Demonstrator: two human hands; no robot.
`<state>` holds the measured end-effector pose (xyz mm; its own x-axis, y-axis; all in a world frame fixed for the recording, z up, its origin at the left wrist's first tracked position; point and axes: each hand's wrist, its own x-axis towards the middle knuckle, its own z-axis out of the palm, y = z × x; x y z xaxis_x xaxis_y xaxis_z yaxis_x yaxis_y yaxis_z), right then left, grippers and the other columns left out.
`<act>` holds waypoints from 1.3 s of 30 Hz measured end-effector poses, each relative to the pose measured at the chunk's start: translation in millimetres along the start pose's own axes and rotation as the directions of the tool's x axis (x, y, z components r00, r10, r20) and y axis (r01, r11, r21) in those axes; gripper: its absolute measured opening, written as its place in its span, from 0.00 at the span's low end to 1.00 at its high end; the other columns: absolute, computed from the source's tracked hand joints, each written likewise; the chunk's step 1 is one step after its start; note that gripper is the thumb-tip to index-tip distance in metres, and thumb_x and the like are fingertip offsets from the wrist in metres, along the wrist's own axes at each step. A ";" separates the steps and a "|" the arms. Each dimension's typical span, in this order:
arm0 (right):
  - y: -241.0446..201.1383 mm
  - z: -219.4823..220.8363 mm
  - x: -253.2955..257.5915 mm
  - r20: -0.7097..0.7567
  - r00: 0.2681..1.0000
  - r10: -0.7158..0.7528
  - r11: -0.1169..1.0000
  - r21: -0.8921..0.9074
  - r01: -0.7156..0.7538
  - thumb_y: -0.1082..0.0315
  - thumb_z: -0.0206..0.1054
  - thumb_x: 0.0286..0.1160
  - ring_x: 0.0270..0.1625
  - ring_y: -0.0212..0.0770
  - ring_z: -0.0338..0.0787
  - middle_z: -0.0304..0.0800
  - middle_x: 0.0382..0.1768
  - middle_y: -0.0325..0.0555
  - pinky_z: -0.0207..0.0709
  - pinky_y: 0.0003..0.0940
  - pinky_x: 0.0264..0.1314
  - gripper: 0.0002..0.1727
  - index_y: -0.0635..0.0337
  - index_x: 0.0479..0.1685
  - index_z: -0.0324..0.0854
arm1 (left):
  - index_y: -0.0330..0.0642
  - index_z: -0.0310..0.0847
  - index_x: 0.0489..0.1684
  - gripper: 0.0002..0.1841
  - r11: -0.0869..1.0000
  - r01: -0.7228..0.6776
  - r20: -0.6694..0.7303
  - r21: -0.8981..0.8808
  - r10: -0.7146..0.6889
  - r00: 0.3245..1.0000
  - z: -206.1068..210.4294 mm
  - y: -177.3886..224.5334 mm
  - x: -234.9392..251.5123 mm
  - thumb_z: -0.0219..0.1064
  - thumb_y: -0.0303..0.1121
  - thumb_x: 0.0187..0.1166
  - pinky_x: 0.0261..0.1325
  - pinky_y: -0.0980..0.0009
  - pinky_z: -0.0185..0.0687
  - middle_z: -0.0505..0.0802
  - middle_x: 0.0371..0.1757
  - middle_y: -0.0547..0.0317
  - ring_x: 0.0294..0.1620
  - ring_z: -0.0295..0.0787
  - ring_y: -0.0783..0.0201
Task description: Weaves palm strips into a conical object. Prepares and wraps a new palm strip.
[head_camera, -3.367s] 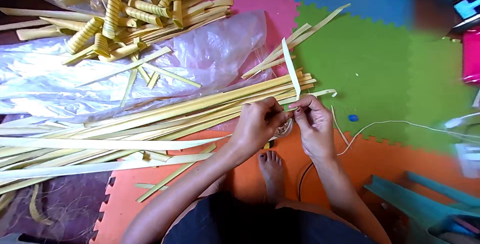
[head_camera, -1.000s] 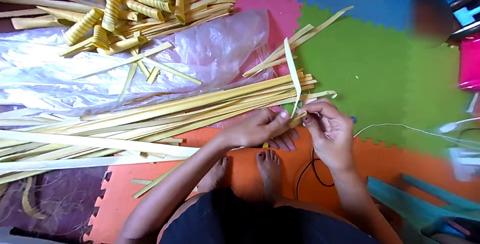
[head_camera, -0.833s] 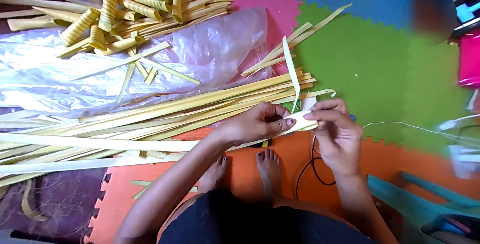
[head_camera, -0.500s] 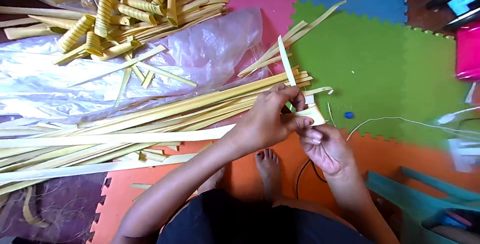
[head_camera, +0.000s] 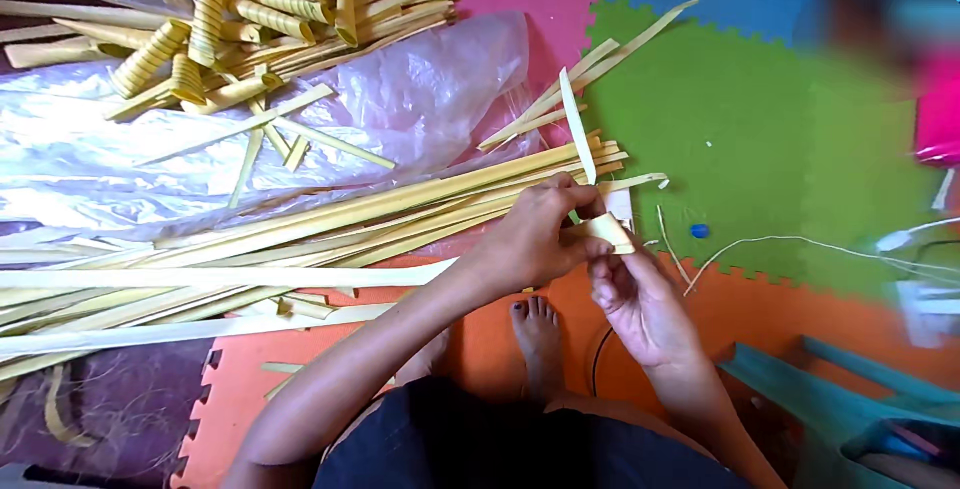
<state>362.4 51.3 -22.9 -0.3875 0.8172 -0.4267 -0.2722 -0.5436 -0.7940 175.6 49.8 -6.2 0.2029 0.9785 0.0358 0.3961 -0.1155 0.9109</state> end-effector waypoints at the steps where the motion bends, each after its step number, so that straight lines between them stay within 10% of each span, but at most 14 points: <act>1: 5.0 -1.3 0.4 0.013 0.999 -0.034 0.998 -0.052 0.034 0.53 0.41 0.96 0.26 0.26 0.90 0.93 0.31 0.37 0.85 0.19 0.31 0.22 0.53 0.48 0.81 | 0.36 0.88 0.43 0.12 1.000 0.012 -0.013 0.021 -0.011 1.000 1.5 -1.9 0.7 0.81 0.33 0.70 0.33 0.73 0.83 0.86 0.38 0.53 0.31 0.84 0.66; 4: 13.9 -5.1 4.5 -0.005 0.987 -0.162 0.979 -0.122 0.160 0.50 0.48 0.93 0.34 0.32 0.93 0.94 0.38 0.39 0.90 0.27 0.41 0.21 0.52 0.52 0.81 | 0.36 0.89 0.38 0.11 0.999 0.032 0.037 -0.015 -0.032 0.999 0.0 -4.8 1.8 0.82 0.33 0.69 0.31 0.73 0.83 0.89 0.34 0.55 0.28 0.85 0.68; 9: 7.5 -2.6 2.7 -0.069 0.996 0.054 0.997 0.063 -0.050 0.69 0.36 0.93 0.19 0.19 0.78 0.84 0.26 0.34 0.74 0.11 0.23 0.19 0.54 0.49 0.76 | 0.37 0.90 0.40 0.09 0.996 -0.019 0.136 -0.089 0.031 0.990 -1.0 -16.1 2.6 0.81 0.27 0.67 0.36 0.75 0.85 0.88 0.42 0.55 0.34 0.86 0.69; 14: 12.2 -6.1 4.2 0.041 0.995 0.089 0.996 0.019 -0.089 0.47 0.41 0.94 0.32 0.29 0.91 0.92 0.38 0.41 0.88 0.22 0.40 0.25 0.55 0.54 0.78 | 0.34 0.90 0.38 0.13 0.999 0.019 0.047 -0.026 -0.017 0.999 2.7 -15.7 1.6 0.82 0.35 0.69 0.33 0.73 0.85 0.88 0.39 0.52 0.30 0.86 0.67; 19: 12.2 -10.4 6.6 0.093 0.953 0.289 0.873 0.384 -0.302 0.65 0.35 0.94 0.20 0.19 0.80 0.82 0.25 0.35 0.76 0.09 0.24 0.23 0.59 0.39 0.77 | 0.35 0.90 0.39 0.09 0.994 0.043 0.177 -0.103 -0.024 0.984 -5.6 -19.3 0.2 0.82 0.26 0.65 0.35 0.74 0.86 0.90 0.38 0.54 0.33 0.88 0.68; 24: 19.8 -9.2 4.0 0.060 0.998 0.016 0.999 -0.034 -0.014 0.50 0.45 0.93 0.33 0.29 0.91 0.93 0.38 0.40 0.87 0.23 0.41 0.22 0.55 0.51 0.81 | 0.37 0.90 0.36 0.09 0.986 0.130 0.123 -0.104 -0.116 0.986 -6.0 -12.2 -1.5 0.82 0.31 0.68 0.29 0.74 0.86 0.91 0.25 0.57 0.24 0.88 0.70; 29: 16.3 -12.4 5.1 0.223 0.927 0.303 0.820 0.434 -0.372 0.62 0.40 0.93 0.21 0.21 0.82 0.83 0.26 0.37 0.79 0.11 0.27 0.23 0.61 0.39 0.81 | 0.36 0.90 0.33 0.08 0.980 0.101 0.159 -0.174 -0.074 0.985 -8.9 -15.0 -6.0 0.83 0.27 0.65 0.28 0.75 0.82 0.90 0.25 0.57 0.24 0.86 0.70; 34: 30.4 -10.8 2.6 0.145 0.981 -0.126 0.955 -0.249 0.160 0.45 0.52 0.90 0.32 0.24 0.87 0.91 0.35 0.30 0.82 0.21 0.38 0.20 0.47 0.46 0.82 | 0.34 0.90 0.33 0.08 0.966 0.178 0.114 -0.190 -0.158 0.981 -11.7 -1.5 -9.9 0.82 0.28 0.67 0.30 0.73 0.89 0.92 0.24 0.55 0.22 0.89 0.69; 36: 22.1 -10.6 1.2 0.179 0.982 0.067 0.998 -0.010 -0.066 0.52 0.47 0.92 0.21 0.16 0.77 0.85 0.26 0.27 0.71 0.10 0.24 0.21 0.50 0.40 0.83 | 0.35 0.90 0.35 0.07 0.978 0.106 0.141 -0.180 -0.081 0.987 -15.8 -0.9 -11.8 0.81 0.26 0.67 0.30 0.73 0.86 0.92 0.25 0.55 0.24 0.88 0.70; 39: 13.8 -26.6 2.8 0.504 0.816 0.284 0.676 0.498 -0.543 0.61 0.58 0.85 0.18 0.18 0.78 0.81 0.24 0.32 0.72 0.09 0.20 0.15 0.66 0.46 0.83 | 0.32 0.91 0.39 0.08 0.980 0.029 0.161 -0.195 0.003 0.987 -21.3 0.2 -10.7 0.80 0.22 0.66 0.29 0.74 0.86 0.93 0.26 0.54 0.24 0.89 0.70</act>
<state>381.0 51.1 -46.6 -0.8371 0.4159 -0.3553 -0.4125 -0.9066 -0.0893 154.4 42.9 2.4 0.3455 0.9380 -0.0282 0.2193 -0.0515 0.9743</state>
